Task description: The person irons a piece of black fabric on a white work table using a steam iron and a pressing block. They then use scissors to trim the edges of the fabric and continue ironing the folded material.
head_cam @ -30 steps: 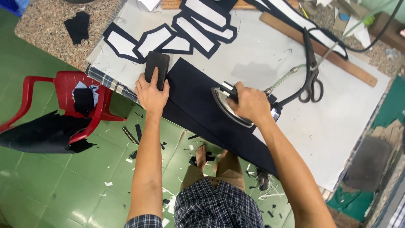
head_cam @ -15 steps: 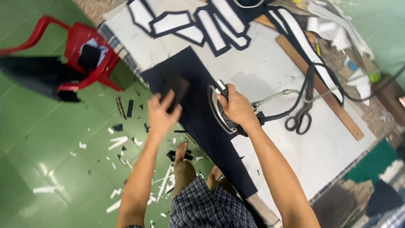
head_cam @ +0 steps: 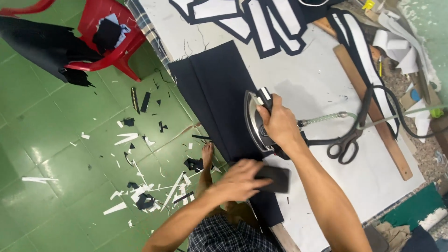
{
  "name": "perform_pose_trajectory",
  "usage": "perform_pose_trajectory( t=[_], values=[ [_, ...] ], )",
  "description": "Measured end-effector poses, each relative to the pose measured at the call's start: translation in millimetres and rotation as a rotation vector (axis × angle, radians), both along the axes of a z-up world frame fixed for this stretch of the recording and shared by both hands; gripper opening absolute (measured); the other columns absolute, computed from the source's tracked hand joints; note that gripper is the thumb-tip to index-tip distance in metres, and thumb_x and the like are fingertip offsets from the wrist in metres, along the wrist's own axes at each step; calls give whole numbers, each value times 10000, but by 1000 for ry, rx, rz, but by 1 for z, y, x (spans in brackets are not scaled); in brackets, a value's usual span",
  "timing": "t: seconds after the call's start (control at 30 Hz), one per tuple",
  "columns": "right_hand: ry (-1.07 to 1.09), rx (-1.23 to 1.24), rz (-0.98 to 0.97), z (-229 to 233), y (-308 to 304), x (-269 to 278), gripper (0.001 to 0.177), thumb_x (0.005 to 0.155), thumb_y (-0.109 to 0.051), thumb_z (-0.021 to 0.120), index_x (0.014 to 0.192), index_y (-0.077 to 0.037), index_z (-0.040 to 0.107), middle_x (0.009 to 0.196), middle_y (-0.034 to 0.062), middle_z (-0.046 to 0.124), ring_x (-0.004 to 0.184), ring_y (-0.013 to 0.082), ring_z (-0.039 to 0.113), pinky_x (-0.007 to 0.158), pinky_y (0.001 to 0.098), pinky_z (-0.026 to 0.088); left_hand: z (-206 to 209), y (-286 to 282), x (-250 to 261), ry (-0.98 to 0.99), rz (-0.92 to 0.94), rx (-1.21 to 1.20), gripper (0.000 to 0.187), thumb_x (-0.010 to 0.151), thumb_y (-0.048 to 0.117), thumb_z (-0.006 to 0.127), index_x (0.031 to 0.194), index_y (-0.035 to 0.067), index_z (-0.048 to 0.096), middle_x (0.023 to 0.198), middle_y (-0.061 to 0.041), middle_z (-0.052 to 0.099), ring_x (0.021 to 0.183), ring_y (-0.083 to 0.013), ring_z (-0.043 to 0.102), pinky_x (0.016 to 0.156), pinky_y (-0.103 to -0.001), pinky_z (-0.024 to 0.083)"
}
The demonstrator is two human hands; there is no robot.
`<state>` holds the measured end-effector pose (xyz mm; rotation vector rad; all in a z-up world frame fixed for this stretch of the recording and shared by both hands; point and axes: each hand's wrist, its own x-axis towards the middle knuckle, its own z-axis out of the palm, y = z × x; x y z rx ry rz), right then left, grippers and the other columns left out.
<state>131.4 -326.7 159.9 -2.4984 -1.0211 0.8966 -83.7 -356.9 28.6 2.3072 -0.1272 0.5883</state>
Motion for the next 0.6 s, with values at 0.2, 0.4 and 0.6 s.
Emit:
perform_pose_trajectory(
  t=[0.2,0.4,0.6],
  values=[
    [-55,-48,70,15,31,2,600,1071,-480,475,1405,18,443,1068,340,695,1027,498,701,815,568,604,-12,-20,47,41,-100,145,485,722,169,877,1178,268,743,1282,-216,630,1203,-394,574,1088,-516,430],
    [-138,22,161,4,57,12,615,1078,-496,464,1416,19,453,1084,323,693,1026,492,701,825,572,591,-7,-20,73,133,-236,213,547,709,80,897,1208,218,717,1271,-182,552,1224,-342,492,1245,-529,305],
    [-96,156,198,-2,53,21,595,1098,-429,449,1469,34,415,1138,363,654,1077,546,660,859,634,557,-25,-44,93,245,-258,216,742,725,-13,864,1343,317,621,1362,-119,571,1417,-291,432,1340,-510,158]
  ],
)
